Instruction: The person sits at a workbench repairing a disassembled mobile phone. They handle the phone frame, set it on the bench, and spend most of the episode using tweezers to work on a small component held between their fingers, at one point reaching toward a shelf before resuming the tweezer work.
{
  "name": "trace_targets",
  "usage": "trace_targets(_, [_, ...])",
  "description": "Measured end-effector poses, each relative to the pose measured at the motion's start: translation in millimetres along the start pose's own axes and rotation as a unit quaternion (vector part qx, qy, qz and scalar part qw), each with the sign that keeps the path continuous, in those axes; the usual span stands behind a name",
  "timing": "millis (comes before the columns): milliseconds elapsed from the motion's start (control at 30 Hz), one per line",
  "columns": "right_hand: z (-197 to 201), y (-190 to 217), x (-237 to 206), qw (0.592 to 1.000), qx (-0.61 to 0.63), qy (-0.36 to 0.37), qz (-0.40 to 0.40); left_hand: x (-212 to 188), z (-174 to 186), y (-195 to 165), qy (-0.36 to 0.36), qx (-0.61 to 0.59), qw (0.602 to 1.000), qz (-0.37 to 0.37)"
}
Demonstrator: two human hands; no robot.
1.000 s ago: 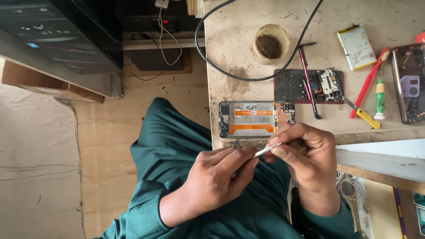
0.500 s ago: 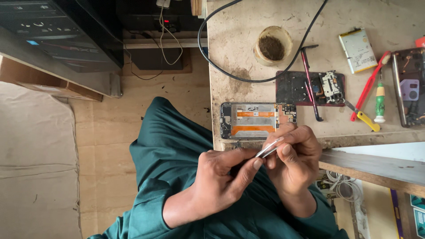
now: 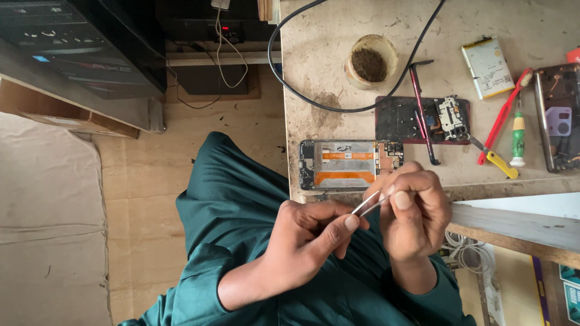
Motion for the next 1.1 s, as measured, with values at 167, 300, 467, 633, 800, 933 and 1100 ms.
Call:
trace_targets(167, [17.8, -3.7, 13.8, 0.945, -0.275, -0.067, 0.163, -1.4, 0.8, -8.2, -0.027, 0.126, 0.992, -0.005])
trace_targets(300, [61.6, -6.4, 31.9, 0.946, -0.202, -0.146, 0.208, -3.0, 3.7, -13.2, -0.033, 0.126, 0.991, -0.007])
trace_targets(467, [95.8, 30.5, 21.9, 0.96, -0.265, 0.026, 0.083, -0.6, 9.6, -19.1, -0.046, 0.177, 0.979, -0.095])
trace_targets(633, [89.7, 62.6, 8.9, 0.834, -0.46, 0.292, -0.091, 0.8, 11.0, -20.8, -0.059, 0.282, 0.949, -0.129])
trace_targets(800, [41.8, 71.1, -2.8, 0.966, -0.226, 0.031, -0.124, 1.2, 7.6, -18.1, -0.038, 0.276, 0.948, -0.156])
trace_targets(933, [17.9, 70.5, 10.5, 0.981, -0.108, 0.064, -0.147, -1.4, 5.1, -17.0, -0.015, 0.288, 0.946, -0.148])
trace_targets(1100, [4.3, 67.1, 34.4, 0.965, -0.109, 0.164, -0.176, -3.7, 5.7, -20.6, -0.004, 0.312, 0.928, -0.202])
Point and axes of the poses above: each hand's wrist, its own x-axis towards the middle knuckle, its own z-axis out of the back of the hand, y = z × x, the point moved 2 cm from there along x, towards the middle knuckle, and after that the axes turned 5 degrees about -z, right-handed, at the moved point
